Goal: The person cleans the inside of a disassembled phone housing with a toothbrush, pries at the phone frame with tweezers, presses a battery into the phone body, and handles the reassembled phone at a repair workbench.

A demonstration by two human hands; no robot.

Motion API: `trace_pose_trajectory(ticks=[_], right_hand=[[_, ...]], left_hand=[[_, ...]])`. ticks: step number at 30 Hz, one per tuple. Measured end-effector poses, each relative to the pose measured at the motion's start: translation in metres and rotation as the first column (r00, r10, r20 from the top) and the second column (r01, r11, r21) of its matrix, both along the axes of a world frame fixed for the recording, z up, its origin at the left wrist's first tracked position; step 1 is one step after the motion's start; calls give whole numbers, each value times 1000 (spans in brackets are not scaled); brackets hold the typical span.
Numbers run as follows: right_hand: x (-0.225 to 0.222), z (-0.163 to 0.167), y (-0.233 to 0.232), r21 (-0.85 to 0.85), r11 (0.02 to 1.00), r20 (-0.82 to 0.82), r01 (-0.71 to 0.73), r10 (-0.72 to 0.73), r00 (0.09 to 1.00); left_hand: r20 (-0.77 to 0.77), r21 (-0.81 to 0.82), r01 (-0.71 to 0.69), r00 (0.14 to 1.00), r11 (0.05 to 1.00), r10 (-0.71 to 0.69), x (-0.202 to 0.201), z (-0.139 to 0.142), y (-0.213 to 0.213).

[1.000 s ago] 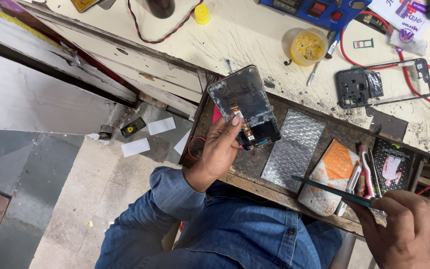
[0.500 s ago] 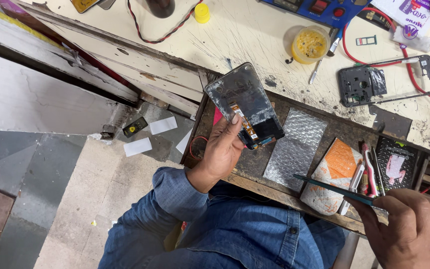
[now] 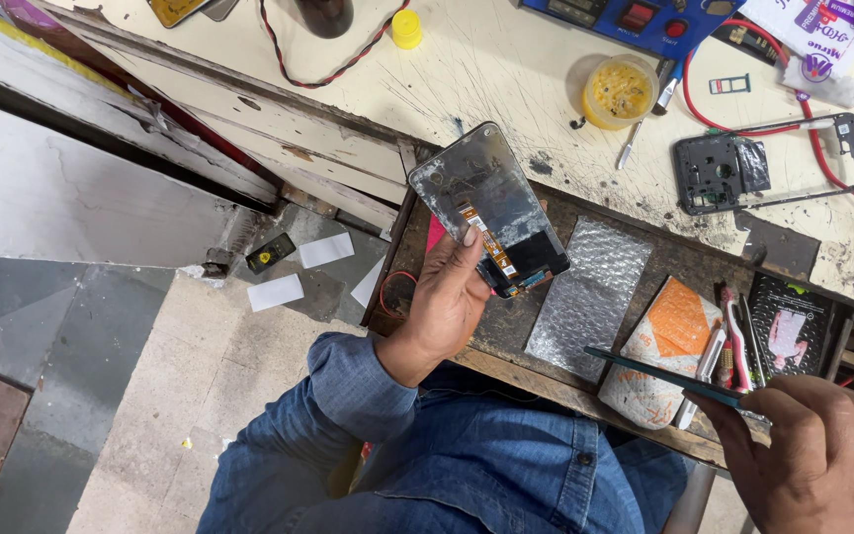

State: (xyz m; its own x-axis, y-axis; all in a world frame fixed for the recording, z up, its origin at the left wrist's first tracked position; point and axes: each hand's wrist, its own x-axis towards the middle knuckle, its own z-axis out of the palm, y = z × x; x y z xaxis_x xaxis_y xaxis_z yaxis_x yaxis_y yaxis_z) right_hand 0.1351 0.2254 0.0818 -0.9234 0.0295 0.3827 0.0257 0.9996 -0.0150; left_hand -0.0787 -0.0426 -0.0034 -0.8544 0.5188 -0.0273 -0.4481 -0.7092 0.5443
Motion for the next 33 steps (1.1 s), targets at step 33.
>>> trace_pose_trajectory(ticks=[33], right_hand=[[2,-2,4,11,1000,28,7,-8,1000]], left_hand=[[135,70,-5,991,998,-5,3,28,3]])
